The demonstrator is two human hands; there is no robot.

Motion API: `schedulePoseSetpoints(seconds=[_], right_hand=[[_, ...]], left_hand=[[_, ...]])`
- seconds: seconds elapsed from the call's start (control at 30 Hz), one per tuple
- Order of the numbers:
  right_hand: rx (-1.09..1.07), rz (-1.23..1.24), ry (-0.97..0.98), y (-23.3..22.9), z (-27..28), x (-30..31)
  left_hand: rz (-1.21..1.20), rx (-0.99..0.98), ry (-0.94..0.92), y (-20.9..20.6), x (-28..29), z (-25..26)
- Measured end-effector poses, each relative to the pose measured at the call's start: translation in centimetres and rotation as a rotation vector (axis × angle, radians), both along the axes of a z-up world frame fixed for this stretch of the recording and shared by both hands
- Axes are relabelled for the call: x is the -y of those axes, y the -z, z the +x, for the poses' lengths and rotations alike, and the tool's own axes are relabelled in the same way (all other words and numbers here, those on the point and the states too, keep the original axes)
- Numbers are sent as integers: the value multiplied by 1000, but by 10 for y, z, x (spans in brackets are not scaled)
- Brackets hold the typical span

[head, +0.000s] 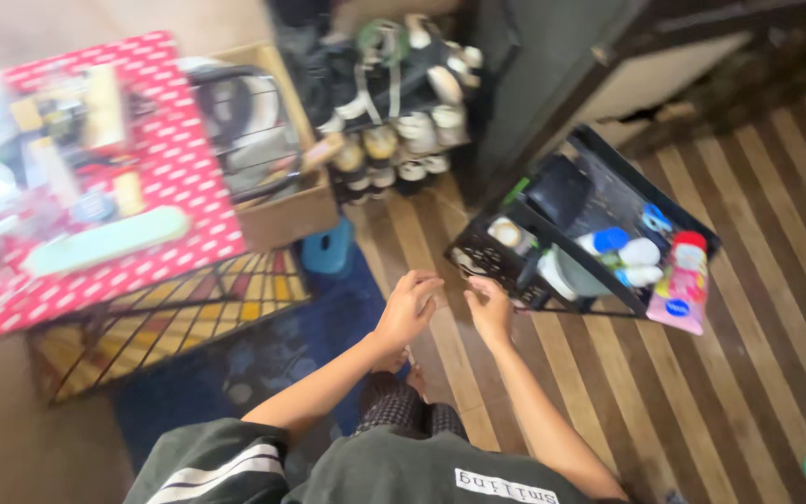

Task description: The person sorts through cosmetics and personal care items on a small table, opens a wallet and a small booklet, hangs a handbag on a rack hook, carries a comb and small containers to a side tray, and slots items into a wall-hanging organizer before rearranging items back on the table.

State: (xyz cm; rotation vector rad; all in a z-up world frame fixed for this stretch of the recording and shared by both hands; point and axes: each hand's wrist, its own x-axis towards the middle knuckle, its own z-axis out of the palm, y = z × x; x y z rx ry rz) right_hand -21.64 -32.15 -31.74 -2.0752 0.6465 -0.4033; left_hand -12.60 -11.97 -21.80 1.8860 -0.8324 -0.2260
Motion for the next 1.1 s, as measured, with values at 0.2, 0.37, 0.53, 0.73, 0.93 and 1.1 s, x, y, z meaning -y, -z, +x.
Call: schedulePoseSetpoints(seconds=[0.2, 0.37, 0.53, 0.73, 0.93, 1.1], right_hand=[[29, 329, -241, -105, 60, -74], [158, 281, -492, -209, 122, -154], [376, -134, -719, -281, 183, -240], [442, -305, -977, -310, 236, -315], [272, -287, -1083, -305, 261, -345], [222, -230, -1043, -294, 261, -344]], left_hand=[[-84, 102, -284, -112, -79, -3], [-143, 263, -539, -168, -137, 10], [-117, 395, -721, -192, -212, 36], [-68, 441, -801, -205, -285, 70], [-77, 418, -801, -198, -324, 94], [-104, 385, -802, -185, -340, 116]])
